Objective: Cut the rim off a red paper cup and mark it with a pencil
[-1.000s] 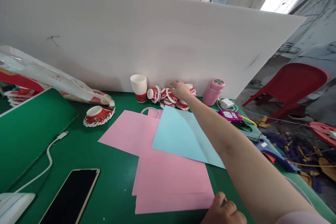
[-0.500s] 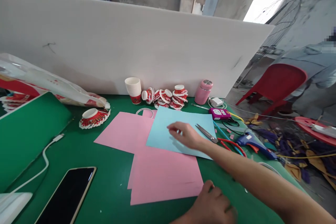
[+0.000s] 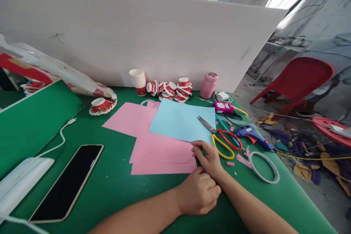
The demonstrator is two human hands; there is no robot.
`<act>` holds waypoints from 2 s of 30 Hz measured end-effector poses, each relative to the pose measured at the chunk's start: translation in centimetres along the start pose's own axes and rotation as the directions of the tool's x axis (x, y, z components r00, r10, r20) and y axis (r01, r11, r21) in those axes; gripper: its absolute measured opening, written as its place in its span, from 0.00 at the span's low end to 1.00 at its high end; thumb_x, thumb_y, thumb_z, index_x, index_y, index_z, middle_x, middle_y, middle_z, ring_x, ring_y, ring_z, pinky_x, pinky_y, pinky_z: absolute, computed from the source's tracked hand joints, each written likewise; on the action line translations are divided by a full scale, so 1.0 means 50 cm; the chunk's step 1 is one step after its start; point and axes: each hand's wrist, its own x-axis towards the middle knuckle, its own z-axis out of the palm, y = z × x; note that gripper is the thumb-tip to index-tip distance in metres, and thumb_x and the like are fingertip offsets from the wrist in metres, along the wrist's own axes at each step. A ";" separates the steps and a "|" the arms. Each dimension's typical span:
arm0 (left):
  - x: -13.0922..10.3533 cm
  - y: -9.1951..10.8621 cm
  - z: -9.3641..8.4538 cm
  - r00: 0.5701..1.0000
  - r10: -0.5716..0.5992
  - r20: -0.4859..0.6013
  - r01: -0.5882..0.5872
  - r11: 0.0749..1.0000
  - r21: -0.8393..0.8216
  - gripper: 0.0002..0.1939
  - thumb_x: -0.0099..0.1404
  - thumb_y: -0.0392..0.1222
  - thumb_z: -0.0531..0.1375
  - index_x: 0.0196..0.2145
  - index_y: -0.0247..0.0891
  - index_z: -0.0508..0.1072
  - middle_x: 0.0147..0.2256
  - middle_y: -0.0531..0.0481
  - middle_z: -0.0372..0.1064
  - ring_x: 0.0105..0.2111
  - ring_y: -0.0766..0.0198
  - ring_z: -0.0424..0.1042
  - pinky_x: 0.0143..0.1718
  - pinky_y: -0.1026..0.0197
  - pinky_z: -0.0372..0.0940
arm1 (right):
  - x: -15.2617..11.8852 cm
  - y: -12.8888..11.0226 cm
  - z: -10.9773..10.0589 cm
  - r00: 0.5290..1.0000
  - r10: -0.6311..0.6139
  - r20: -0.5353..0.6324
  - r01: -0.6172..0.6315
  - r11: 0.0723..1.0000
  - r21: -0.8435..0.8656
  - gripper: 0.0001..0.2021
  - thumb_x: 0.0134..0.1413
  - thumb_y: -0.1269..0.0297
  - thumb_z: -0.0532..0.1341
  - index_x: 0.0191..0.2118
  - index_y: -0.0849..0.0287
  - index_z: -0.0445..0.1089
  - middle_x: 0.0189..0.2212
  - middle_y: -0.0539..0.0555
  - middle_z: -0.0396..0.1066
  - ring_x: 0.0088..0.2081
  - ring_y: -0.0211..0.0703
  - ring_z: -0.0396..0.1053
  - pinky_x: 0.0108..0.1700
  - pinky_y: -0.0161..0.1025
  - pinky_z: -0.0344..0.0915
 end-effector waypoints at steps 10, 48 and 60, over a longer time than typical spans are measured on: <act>-0.013 0.014 -0.024 0.996 0.036 -0.087 -0.023 0.989 0.144 0.07 0.59 0.38 0.53 0.25 0.35 0.67 0.19 0.54 0.61 0.23 0.66 0.57 0.28 0.59 0.54 | -0.006 0.030 0.017 0.989 0.011 0.148 -0.004 0.999 -0.044 0.09 0.53 0.66 0.54 0.37 0.61 0.70 0.24 0.52 0.71 0.24 0.38 0.68 0.27 0.33 0.65; -0.052 -0.632 -0.470 0.478 -0.856 -0.199 0.703 0.237 0.670 0.19 0.63 0.39 0.43 0.38 0.38 0.73 0.39 0.41 0.73 0.39 0.51 0.71 0.36 0.55 0.58 | 0.012 0.014 0.024 0.963 0.027 0.267 0.071 0.934 -0.349 0.09 0.56 0.70 0.51 0.35 0.57 0.69 0.26 0.52 0.69 0.26 0.38 0.66 0.27 0.32 0.57; -0.050 -0.607 -0.484 0.499 -0.863 -0.081 0.656 0.315 0.686 0.14 0.66 0.40 0.47 0.42 0.32 0.70 0.40 0.43 0.70 0.40 0.55 0.70 0.41 0.52 0.62 | 0.016 0.009 0.020 0.963 0.052 0.265 0.036 0.949 -0.314 0.09 0.55 0.70 0.51 0.34 0.57 0.69 0.25 0.52 0.70 0.26 0.38 0.67 0.27 0.32 0.58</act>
